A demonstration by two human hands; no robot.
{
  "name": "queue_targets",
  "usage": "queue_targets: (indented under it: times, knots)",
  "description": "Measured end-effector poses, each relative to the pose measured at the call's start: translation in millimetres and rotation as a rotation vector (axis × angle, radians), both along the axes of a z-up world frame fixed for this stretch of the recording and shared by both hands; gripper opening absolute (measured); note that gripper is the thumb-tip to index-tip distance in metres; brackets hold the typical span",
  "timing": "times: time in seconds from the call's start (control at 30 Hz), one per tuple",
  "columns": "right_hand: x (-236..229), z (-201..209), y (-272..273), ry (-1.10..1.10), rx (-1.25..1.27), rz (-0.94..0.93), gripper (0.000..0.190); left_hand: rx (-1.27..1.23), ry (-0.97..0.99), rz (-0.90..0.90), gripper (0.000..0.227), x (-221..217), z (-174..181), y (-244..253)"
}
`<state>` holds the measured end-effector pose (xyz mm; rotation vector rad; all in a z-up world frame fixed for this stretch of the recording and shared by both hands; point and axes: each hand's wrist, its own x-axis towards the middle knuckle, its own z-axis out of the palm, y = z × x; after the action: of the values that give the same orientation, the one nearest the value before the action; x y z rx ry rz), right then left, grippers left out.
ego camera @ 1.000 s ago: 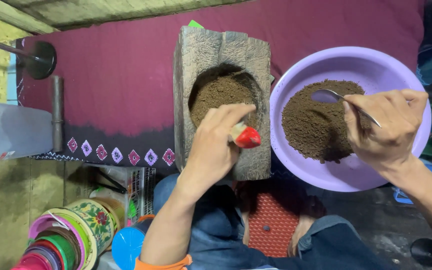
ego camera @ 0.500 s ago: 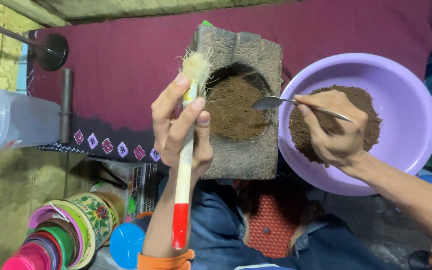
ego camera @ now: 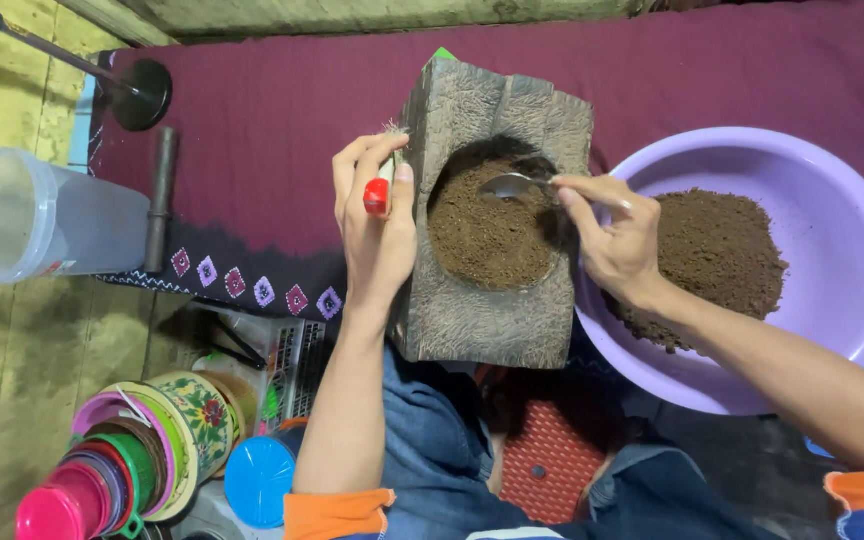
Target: Cleaning out granular material from a wooden mold using a spoon and a brush
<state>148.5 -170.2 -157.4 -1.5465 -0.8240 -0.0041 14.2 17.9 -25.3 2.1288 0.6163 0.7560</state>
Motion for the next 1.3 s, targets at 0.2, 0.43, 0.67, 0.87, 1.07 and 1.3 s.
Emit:
queue_targets:
  times: [0.2,0.43,0.67,0.87,1.07,1.3]
  knots:
    - [-21,7,-32,-0.071,-0.041,0.097,0.016,0.011,0.017,-0.064,0.029,4,-13,6]
    - [-8,9,-51,-0.075,-0.073,0.168,0.014,0.007,0.007,-0.091,0.032,3,-16,8]
    - [4,29,-28,-0.122,-0.145,0.094,0.01,-0.002,0.014,-0.117,0.032,2,-12,5]
    - [24,18,-22,-0.14,-0.167,0.051,0.015,0.041,0.03,-0.111,0.03,1,-14,6]
    - [29,58,-29,-0.026,-0.244,0.138,0.017,0.197,0.041,-0.101,0.03,2,-13,5]
    - [24,68,-36,-0.147,-0.386,0.072,0.017,0.185,0.038,-0.112,0.03,0,-12,5]
